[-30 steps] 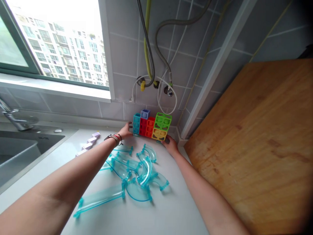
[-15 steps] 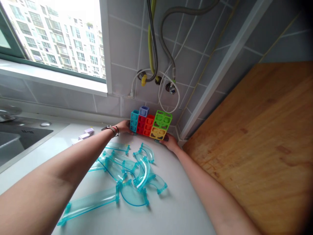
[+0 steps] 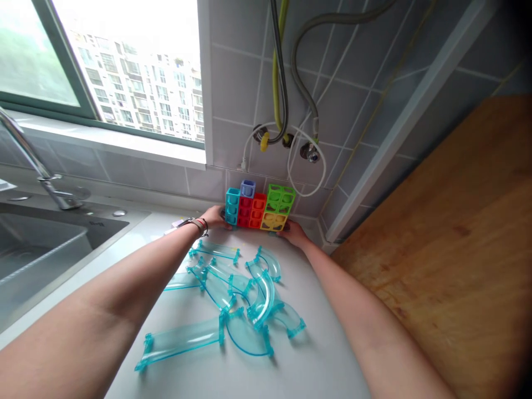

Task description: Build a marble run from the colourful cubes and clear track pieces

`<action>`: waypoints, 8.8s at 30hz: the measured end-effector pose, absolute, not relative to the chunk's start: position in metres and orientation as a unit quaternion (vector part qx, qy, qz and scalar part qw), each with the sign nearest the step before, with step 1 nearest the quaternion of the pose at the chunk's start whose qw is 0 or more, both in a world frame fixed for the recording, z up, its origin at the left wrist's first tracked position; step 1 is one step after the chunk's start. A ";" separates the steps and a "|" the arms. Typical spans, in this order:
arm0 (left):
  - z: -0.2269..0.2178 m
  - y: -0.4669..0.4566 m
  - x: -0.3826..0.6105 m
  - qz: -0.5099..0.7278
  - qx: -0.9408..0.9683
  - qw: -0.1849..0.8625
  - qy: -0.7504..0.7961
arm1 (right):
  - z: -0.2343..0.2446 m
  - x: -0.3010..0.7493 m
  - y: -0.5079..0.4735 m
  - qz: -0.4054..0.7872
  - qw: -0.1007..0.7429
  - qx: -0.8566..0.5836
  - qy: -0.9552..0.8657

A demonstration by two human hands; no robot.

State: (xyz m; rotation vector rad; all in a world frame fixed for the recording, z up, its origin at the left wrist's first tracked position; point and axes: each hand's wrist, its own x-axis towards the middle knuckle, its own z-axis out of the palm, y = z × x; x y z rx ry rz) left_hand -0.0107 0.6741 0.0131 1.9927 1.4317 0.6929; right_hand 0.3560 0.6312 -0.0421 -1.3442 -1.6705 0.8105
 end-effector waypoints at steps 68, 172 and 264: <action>-0.016 0.284 -0.059 0.324 0.811 0.028 0.486 | -0.043 0.307 0.328 0.228 0.522 -0.530 -0.629; 0.008 0.270 -0.017 0.556 0.349 0.650 0.382 | -0.017 0.196 0.284 0.345 0.648 -0.450 -0.508; 0.067 0.140 0.016 0.431 0.600 0.540 0.403 | 0.036 0.183 0.135 0.597 0.681 -0.250 -0.341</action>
